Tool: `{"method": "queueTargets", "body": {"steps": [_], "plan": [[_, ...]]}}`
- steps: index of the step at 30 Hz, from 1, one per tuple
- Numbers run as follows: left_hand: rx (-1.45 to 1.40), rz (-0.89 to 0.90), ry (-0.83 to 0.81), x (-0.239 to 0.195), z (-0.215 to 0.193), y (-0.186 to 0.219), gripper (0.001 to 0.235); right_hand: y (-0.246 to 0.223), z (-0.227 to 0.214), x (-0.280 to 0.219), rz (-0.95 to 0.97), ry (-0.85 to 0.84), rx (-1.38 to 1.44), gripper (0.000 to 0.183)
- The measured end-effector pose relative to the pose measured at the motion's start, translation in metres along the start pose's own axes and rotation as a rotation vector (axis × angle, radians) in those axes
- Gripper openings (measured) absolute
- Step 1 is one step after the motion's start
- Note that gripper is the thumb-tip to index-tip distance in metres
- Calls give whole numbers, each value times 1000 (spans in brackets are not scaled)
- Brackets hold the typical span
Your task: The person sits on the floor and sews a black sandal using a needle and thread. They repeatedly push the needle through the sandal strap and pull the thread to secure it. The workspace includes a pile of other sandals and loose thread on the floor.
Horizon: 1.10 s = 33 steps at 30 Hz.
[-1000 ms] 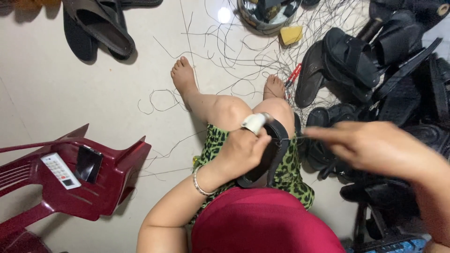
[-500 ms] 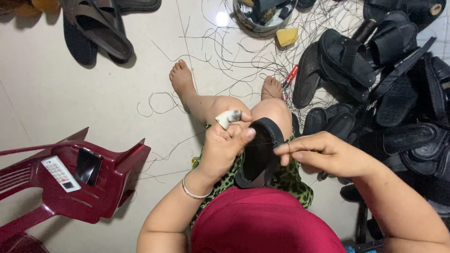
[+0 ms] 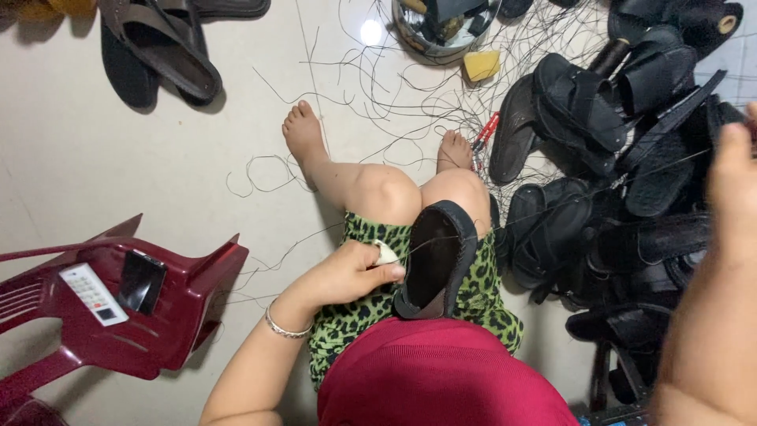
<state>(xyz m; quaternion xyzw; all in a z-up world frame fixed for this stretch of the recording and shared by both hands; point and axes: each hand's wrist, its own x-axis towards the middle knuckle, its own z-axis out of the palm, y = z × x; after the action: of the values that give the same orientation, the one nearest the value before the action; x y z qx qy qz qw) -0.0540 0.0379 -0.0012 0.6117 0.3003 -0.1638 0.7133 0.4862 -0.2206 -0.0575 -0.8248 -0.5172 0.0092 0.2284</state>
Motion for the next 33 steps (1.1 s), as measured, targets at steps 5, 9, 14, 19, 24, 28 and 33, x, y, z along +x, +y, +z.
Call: {"method": "queueTargets", "body": {"steps": [5, 9, 14, 19, 24, 28, 33], "plan": [[-849, 822, 44, 17, 1, 58, 18, -286, 21, 7, -44, -331, 382, 35], [-1150, 694, -46, 24, -40, 68, 85, -294, 19, 0, -120, -1024, 410, 36], [-1412, 649, 233, 60, -83, 10, 54, -313, 13, 14, -65, -716, 1158, 37], [-1332, 520, 433, 88, -80, -30, 50, -294, 77, -10, 374, -489, 1609, 51], [-667, 611, 829, 70, -33, 12, 44, -305, 51, 5, 484, -409, 1464, 50], [103, 903, 699, 46, 38, 49, 26, -361, 1, 24, -10, -353, 938, 32], [-142, 859, 681, 21, 1, -76, 17, -375, -11, 25, -276, -295, 484, 30]]}}
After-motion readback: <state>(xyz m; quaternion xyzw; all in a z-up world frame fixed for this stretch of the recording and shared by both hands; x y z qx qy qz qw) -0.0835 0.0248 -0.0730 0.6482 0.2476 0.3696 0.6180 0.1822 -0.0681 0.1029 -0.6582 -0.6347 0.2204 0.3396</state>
